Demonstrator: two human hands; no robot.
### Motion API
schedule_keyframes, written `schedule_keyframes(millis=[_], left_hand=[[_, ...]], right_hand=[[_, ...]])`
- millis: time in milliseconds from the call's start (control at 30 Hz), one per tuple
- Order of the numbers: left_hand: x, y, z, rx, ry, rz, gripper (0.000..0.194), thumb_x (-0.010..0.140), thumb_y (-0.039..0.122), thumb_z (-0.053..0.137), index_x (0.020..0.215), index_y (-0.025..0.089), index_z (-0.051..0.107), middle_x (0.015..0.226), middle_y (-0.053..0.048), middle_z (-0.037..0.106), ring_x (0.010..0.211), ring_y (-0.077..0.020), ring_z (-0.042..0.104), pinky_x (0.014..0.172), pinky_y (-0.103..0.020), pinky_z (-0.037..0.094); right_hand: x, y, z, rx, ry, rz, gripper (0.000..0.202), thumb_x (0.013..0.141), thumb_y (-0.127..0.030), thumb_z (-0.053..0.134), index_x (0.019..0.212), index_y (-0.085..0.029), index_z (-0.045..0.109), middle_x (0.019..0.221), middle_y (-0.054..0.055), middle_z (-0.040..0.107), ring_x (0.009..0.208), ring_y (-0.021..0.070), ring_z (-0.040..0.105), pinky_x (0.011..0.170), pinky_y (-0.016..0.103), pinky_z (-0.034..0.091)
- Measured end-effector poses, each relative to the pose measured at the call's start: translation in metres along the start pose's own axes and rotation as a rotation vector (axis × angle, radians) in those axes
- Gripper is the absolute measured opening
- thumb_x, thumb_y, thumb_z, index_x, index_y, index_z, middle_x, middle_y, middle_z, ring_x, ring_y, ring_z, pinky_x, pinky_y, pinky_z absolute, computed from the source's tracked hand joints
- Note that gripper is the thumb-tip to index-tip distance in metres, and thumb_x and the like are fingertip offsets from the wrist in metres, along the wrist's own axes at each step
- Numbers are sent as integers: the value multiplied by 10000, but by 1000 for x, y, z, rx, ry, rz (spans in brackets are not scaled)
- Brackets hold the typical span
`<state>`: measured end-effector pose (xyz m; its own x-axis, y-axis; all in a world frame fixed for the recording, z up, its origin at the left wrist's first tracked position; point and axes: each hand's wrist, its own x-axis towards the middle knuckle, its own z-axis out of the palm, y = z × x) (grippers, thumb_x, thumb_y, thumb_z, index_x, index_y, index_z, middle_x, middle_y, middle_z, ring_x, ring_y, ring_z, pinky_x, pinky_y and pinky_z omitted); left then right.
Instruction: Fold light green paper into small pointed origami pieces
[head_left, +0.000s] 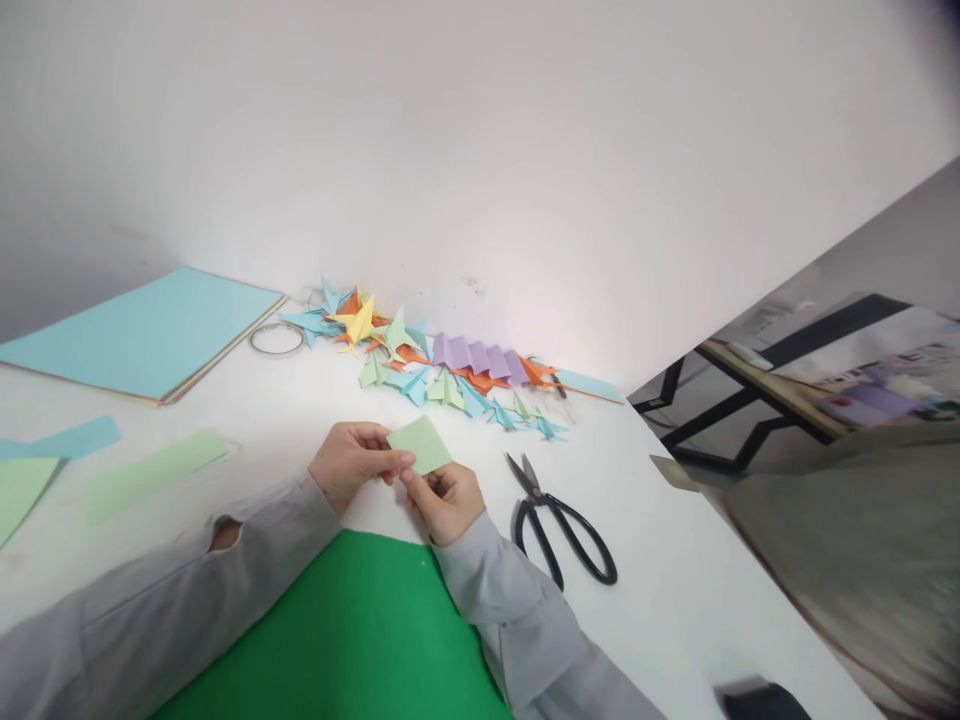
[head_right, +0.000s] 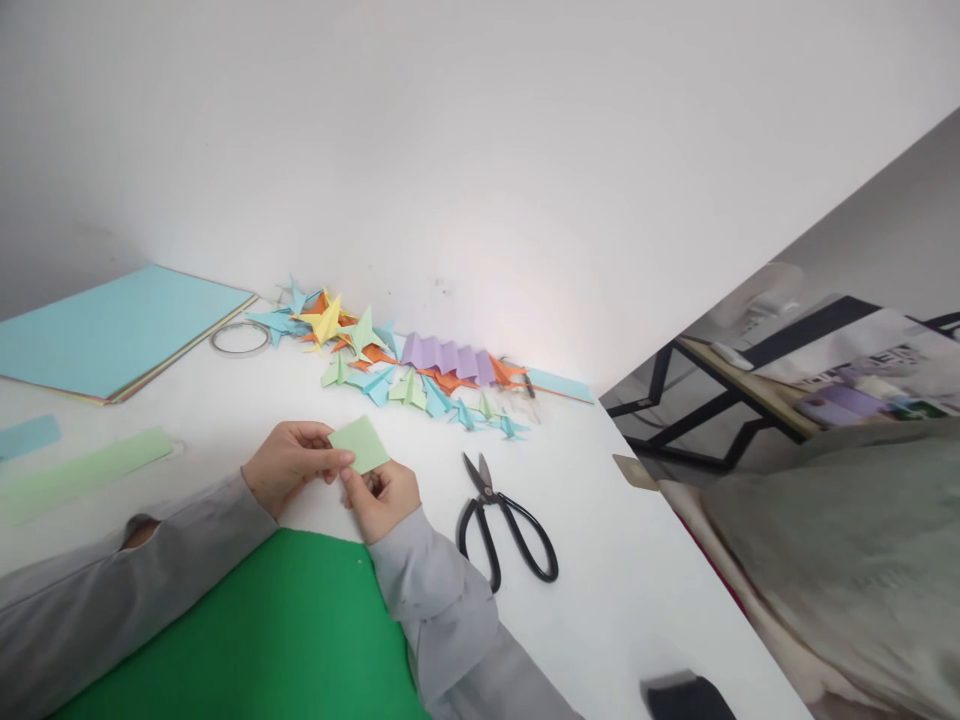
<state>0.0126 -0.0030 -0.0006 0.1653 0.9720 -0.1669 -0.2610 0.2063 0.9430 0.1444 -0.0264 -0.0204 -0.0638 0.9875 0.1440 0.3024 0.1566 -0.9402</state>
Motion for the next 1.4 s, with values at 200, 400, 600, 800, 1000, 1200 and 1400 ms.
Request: schedule_keyframes(millis=[200, 400, 600, 800, 1000, 1200, 1400], left_hand=[[3, -6, -3, 47, -34, 12, 278, 450, 238, 784, 490, 126, 533, 366, 44, 509, 316, -59, 432, 330, -184, 331], [1, -2, 0, 72, -27, -21, 323, 442, 288, 791, 526, 125, 524, 348, 38, 512, 279, -67, 420, 294, -185, 330], [1, -2, 0, 45, -37, -18, 321, 463, 301, 785, 565, 119, 542, 363, 30, 528, 288, -75, 435, 296, -190, 354], [0, -1, 1, -8, -45, -32, 299, 491, 318, 772, 582, 111, 576, 386, 14, 545, 338, -85, 476, 348, -201, 395], [-1, 1, 0, -41, -109, -55, 281, 555, 334, 732, 532, 98, 582, 420, -13, 564, 387, -85, 506, 404, -196, 413], [-2, 3, 0, -85, -89, -80, 309, 612, 368, 685, 532, 96, 563, 414, -32, 567, 373, -92, 502, 400, -203, 403], [-1, 3, 1, -106, -37, -57, 295, 551, 348, 731, 568, 90, 591, 398, -23, 556, 358, -91, 486, 372, -200, 371]], right_hand=[[0, 0, -1, 8, -42, 40, 381, 714, -408, 515, 422, -170, 459, 328, -32, 411, 320, 51, 317, 344, 201, 216], [0, -5, -4, 33, -97, 40, 413, 720, -400, 504, 380, -174, 445, 313, -33, 399, 312, 53, 321, 345, 205, 214], [0, -5, -4, 34, -100, 64, 432, 726, -418, 510, 374, -170, 475, 319, -24, 415, 316, 61, 347, 359, 212, 241], [2, -1, -3, 37, -93, 62, 442, 729, -426, 510, 366, -174, 475, 316, -21, 425, 318, 63, 347, 374, 217, 260], [2, 1, -3, 1, -90, 64, 473, 736, -442, 519, 355, -163, 491, 309, -12, 432, 319, 60, 354, 371, 212, 250], [1, -2, -1, 58, -54, 48, 446, 748, -449, 506, 407, -162, 504, 337, -16, 454, 326, 57, 358, 368, 200, 265], [0, -5, -1, 9, -35, 18, 401, 745, -413, 513, 428, -168, 497, 338, -29, 443, 329, 55, 354, 375, 196, 266]])
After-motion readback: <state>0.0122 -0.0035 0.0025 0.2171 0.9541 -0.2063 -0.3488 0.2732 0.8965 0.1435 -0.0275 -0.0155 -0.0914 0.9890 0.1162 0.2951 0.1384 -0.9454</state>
